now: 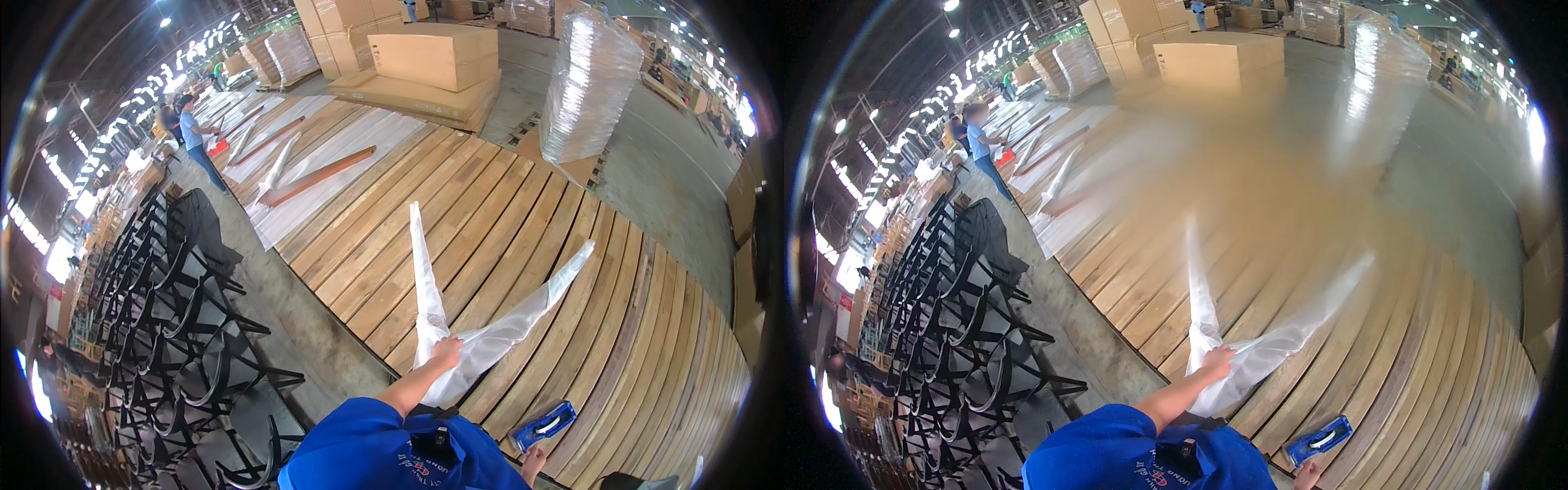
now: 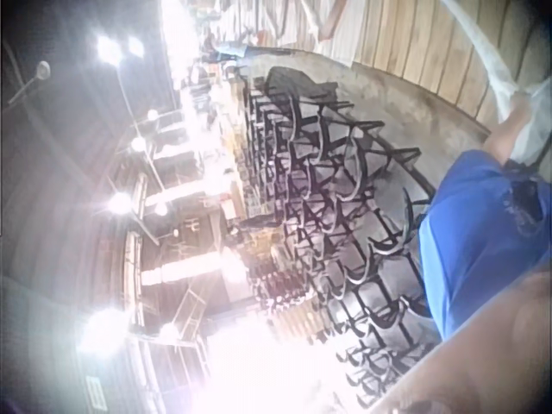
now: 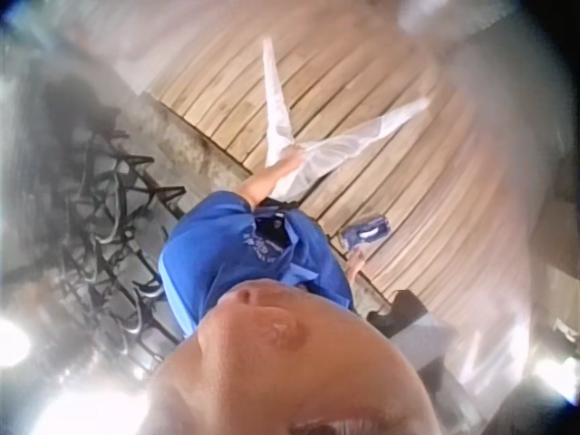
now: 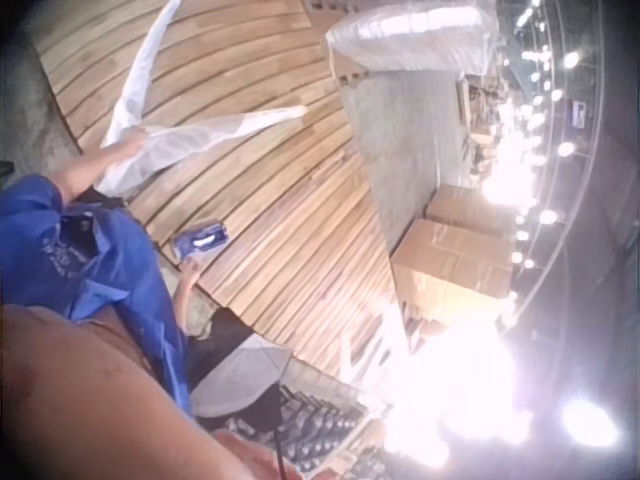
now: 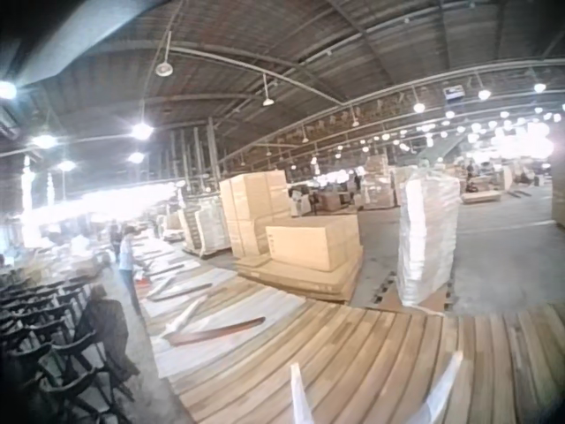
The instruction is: The person wraps long wooden planks in white protective paper on a wooden workbench. They fold the paper around each plank and secure it with tape from a handheld dispenser, then place the wrapped items aside.
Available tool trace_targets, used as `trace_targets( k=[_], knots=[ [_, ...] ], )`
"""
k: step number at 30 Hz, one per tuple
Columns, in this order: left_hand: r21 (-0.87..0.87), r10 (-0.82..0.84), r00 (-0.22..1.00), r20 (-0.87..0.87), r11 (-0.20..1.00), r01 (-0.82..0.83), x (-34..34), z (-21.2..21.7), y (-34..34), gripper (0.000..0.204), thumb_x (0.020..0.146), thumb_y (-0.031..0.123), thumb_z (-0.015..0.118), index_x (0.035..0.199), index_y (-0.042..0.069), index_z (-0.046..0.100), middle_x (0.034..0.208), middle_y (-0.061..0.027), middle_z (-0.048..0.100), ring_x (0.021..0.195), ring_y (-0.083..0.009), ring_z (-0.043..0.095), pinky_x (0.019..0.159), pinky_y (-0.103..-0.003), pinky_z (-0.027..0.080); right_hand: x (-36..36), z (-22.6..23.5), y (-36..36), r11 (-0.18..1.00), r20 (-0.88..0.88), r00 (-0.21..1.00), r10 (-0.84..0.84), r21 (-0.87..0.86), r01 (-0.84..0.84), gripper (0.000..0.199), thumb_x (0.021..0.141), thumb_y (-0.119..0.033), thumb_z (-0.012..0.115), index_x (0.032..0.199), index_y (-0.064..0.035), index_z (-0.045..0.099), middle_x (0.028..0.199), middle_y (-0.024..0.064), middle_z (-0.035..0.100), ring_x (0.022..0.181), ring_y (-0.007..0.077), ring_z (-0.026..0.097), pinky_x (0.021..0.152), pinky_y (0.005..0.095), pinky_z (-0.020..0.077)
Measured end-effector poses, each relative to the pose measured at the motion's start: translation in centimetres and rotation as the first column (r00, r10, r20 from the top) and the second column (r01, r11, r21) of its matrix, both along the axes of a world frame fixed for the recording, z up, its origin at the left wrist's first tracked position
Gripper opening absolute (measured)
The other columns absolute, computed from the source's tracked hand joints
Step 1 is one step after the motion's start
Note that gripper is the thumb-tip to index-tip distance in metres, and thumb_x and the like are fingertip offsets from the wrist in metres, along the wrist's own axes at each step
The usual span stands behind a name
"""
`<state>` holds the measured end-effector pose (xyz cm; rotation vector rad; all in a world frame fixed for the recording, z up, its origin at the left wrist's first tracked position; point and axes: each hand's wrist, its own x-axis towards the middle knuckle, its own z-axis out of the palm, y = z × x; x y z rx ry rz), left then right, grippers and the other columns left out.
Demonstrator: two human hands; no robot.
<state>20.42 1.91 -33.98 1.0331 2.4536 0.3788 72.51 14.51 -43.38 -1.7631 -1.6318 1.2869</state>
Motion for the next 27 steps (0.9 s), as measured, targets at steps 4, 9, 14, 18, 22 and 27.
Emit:
trace_targets(
  k=[4,9,14,18,22,27],
  knots=[
    [0.077,0.038,0.998,0.042,0.996,-0.042,0.6,-0.7,-0.9,0.053,0.085,0.020,0.070,0.136,0.014,0.056,0.134,-0.0121,0.055,0.121,-0.0363,0.057,0.100,-0.049,0.049,-3.9,3.2,-1.1,0.906,-0.113,0.951,-0.286,-0.355,0.230,0.039,0.102,-0.033,0.061,0.087,0.0019,0.071,0.072,0.0000,0.063,0.062,0.0082,0.052,0.052,0.0267,0.0373],
    [0.127,0.060,0.990,0.130,0.989,-0.076,0.1,0.0,-1.4,0.058,0.084,0.027,0.072,0.138,0.014,0.056,0.138,-0.0134,0.054,0.124,-0.0375,0.056,0.102,-0.048,0.048,-4.4,3.6,-2.7,0.967,-0.022,0.969,-0.248,0.054,0.249,0.034,0.100,-0.029,0.065,0.086,0.0015,0.070,0.072,0.0005,0.064,0.056,0.0062,0.049,0.047,0.0247,0.0337],
    [0.137,0.034,0.979,0.203,0.989,-0.063,-0.8,-0.3,-1.2,0.055,0.085,0.028,0.071,0.136,0.012,0.057,0.135,-0.0148,0.055,0.123,-0.0377,0.056,0.102,-0.047,0.048,-2.9,3.9,-2.3,0.901,0.021,0.943,-0.331,-0.291,0.323,0.042,0.099,-0.037,0.064,0.089,0.0029,0.072,0.071,0.0030,0.065,0.055,0.0113,0.052,0.046,0.0299,0.0365],
    [0.150,0.010,0.977,0.211,0.988,-0.042,-1.3,-0.7,-1.4,0.054,0.085,0.028,0.070,0.135,0.012,0.057,0.132,-0.0154,0.056,0.122,-0.0376,0.056,0.101,-0.046,0.048,-4.3,4.1,-2.1,0.949,-0.019,0.963,-0.267,-0.180,0.260,0.039,0.099,-0.032,0.064,0.089,0.0040,0.072,0.072,0.0038,0.066,0.057,0.0114,0.054,0.048,0.0303,0.0389],
    [0.148,-0.020,0.971,0.237,0.989,-0.016,-1.7,-0.7,-1.1,0.055,0.086,0.028,0.070,0.137,0.012,0.056,0.134,-0.0149,0.055,0.122,-0.0372,0.057,0.101,-0.047,0.049,-4.8,4.2,-1.0,0.974,-0.058,0.977,-0.203,-0.118,0.195,0.035,0.100,-0.028,0.065,0.089,0.0051,0.072,0.073,0.0045,0.068,0.059,0.0115,0.056,0.050,0.0307,0.0412],
    [0.206,-0.030,0.977,0.209,0.978,-0.014,-1.7,-1.9,-1.5,0.056,0.086,0.029,0.070,0.137,0.011,0.055,0.134,-0.0159,0.055,0.120,-0.0375,0.058,0.101,-0.047,0.049,-5.8,7.1,0.1,0.921,-0.037,0.963,-0.265,-0.304,0.242,0.036,0.099,-0.036,0.064,0.091,-0.0022,0.072,0.073,0.0014,0.066,0.052,0.0104,0.052,0.042,0.0284,0.0336]
  ],
)
